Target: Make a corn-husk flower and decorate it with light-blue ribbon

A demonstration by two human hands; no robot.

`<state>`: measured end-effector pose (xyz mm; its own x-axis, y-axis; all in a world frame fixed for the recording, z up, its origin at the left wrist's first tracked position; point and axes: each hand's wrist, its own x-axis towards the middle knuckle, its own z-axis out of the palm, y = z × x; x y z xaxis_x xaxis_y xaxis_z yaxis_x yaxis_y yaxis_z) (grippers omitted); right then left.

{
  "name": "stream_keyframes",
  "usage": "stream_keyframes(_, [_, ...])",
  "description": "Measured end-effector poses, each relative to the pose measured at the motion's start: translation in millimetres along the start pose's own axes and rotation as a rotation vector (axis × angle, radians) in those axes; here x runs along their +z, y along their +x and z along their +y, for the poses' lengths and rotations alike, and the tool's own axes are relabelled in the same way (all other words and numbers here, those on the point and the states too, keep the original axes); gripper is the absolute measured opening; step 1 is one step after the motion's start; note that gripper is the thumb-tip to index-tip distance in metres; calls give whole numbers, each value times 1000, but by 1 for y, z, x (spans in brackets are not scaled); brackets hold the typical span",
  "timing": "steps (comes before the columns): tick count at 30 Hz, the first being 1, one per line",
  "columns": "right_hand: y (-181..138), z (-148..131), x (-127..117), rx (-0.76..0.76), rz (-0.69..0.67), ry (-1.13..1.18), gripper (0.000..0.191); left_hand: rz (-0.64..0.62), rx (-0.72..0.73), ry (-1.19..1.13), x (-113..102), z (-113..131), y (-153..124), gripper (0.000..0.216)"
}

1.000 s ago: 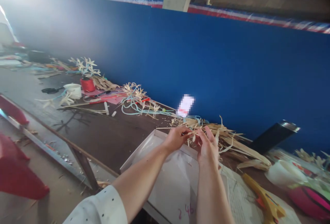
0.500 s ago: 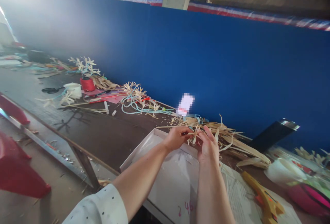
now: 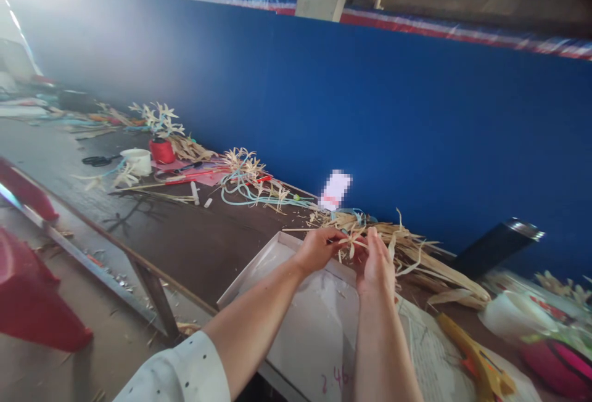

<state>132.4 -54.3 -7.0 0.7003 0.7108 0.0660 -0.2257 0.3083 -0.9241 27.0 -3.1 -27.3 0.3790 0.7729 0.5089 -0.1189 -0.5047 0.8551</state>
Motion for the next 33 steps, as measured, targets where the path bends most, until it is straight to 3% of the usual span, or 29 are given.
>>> stream_keyframes(5, [1, -1, 0, 39, 157, 41, 44, 66, -97, -107, 0, 1, 2, 20])
stream_keyframes(12, [1, 1, -2, 60, 171, 58, 49, 129, -225, -388, -3, 7, 6, 24])
stream_keyframes(17, [5, -2, -9, 0, 225, 61, 50, 144, -207, -435, -4, 2, 8, 28])
stream_keyframes(23, [-2, 1, -1, 89, -43, -66, 43, 164, -205, -464, -6, 0, 9, 29])
stream_keyframes(28, [-7, 10, 5, 58, -260, -283, 46, 233, -163, -381, -10, 2, 8, 27])
stream_keyframes(33, [-13, 8, 8, -49, -335, -416, 45, 137, -212, -491, -10, 5, 7, 32])
